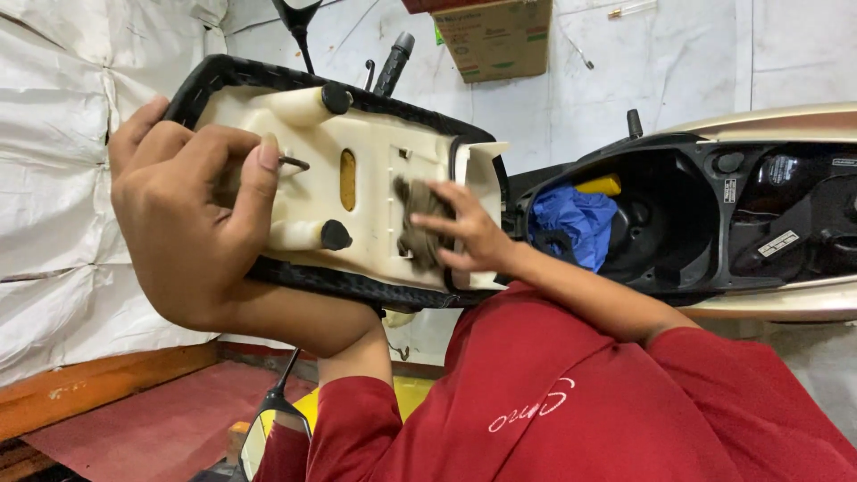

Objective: The person holds a white plastic motorcycle part in their left hand and wipes its surface with a cloth held in their right hand. The person rotates the part to clean different areas while standing in a workshop environment.

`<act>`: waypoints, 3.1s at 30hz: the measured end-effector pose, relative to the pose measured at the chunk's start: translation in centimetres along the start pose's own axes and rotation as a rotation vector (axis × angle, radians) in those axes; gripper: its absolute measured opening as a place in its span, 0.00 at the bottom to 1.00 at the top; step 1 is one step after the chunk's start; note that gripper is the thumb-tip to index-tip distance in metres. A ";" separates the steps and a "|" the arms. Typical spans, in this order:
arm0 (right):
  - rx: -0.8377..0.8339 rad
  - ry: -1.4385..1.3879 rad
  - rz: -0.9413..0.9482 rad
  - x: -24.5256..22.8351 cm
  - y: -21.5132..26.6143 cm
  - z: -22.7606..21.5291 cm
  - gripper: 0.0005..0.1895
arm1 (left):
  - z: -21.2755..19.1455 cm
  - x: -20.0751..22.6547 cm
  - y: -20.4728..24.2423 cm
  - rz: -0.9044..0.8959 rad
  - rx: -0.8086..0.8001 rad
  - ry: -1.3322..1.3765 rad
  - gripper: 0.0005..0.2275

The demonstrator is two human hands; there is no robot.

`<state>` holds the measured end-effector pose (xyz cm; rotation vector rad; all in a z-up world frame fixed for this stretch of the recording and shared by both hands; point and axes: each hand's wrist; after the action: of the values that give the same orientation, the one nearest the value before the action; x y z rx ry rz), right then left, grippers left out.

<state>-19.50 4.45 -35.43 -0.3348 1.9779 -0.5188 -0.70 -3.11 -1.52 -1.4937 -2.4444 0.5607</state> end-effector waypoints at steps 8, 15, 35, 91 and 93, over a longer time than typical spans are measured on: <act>0.043 0.024 0.210 2.6 -3.0 -0.3 0.40 | 0.0 -0.6 0.5 0.024 -0.041 -0.024 0.10; -0.073 -0.030 0.026 0.6 0.8 -0.2 0.38 | -0.5 -1.3 2.3 0.038 -0.084 -0.034 0.07; 0.063 -0.067 0.287 0.0 -2.6 1.6 0.38 | -0.5 -3.3 2.4 0.016 -0.101 -0.013 0.07; 0.147 0.103 0.289 1.9 -2.3 1.6 0.34 | 0.1 -3.4 0.8 0.242 -0.061 -0.029 0.06; 0.116 0.069 0.150 -0.1 -0.6 1.6 0.35 | 0.1 -3.0 0.8 0.253 -0.035 -0.057 0.05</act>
<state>-18.08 3.65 -35.70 -0.0965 2.0112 -0.5524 1.25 -5.49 -1.93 -1.8411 -2.3318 0.6174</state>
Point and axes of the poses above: each hand's wrist, its own y-axis away from the middle knuckle, its own z-axis out of the palm, x = y × z, and after that the axes turned 14 degrees about z, right-handed
